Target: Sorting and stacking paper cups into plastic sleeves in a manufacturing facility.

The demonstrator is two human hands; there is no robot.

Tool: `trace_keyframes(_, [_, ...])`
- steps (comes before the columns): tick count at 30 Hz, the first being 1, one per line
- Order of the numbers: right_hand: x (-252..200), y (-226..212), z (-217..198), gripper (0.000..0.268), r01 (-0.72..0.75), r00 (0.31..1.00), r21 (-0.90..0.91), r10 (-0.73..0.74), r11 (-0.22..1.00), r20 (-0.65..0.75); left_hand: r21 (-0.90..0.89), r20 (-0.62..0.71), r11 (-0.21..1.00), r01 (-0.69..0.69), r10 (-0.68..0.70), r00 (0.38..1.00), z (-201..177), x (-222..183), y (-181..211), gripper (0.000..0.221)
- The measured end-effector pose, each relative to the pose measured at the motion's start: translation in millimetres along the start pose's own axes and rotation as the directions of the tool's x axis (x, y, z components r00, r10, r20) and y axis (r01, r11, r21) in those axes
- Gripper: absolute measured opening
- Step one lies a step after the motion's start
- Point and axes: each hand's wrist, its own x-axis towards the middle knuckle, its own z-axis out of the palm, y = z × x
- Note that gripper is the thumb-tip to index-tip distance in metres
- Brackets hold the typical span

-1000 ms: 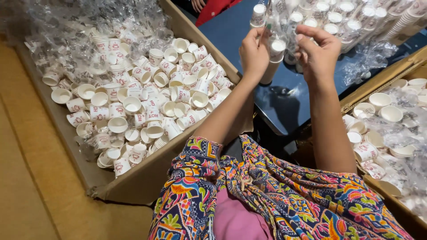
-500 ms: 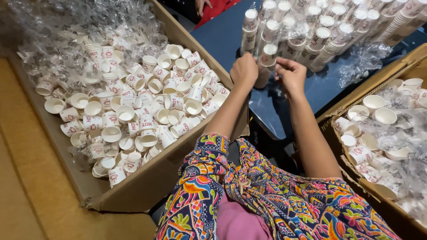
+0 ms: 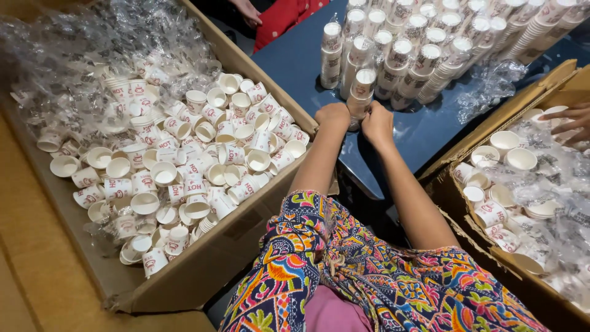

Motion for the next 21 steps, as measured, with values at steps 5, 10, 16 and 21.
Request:
trace_keyframes(5, [2.6,-4.8,-7.6,0.016,-0.001,1.000,0.135,0.001,0.991,-0.001,-0.044,0.032,0.999,-0.013,0.014,0.999,-9.7,-3.2,1.1,0.034])
trace_keyframes(10, [8.3,-3.6,-10.7,0.012,-0.339,0.935,0.420,0.253,0.842,0.248,-0.085,0.032,0.996,-0.033,0.036,0.999,-21.9,-15.6,1.7,0.037])
trace_keyframes(16, [20.7,9.8,-14.8,0.013,-0.671,0.735,0.740,0.171,0.049,0.656,-0.231,-0.147,0.968,-0.101,0.068,0.987,-19.8,-20.6,-1.7,0.034])
trace_keyframes(21, [17.2,-9.0,-32.6,0.027,-0.609,0.788,0.732,-0.130,-0.306,0.602,-0.267,-0.260,0.938,-0.220,0.150,0.954,-8.2,-2.4,-3.3,0.034])
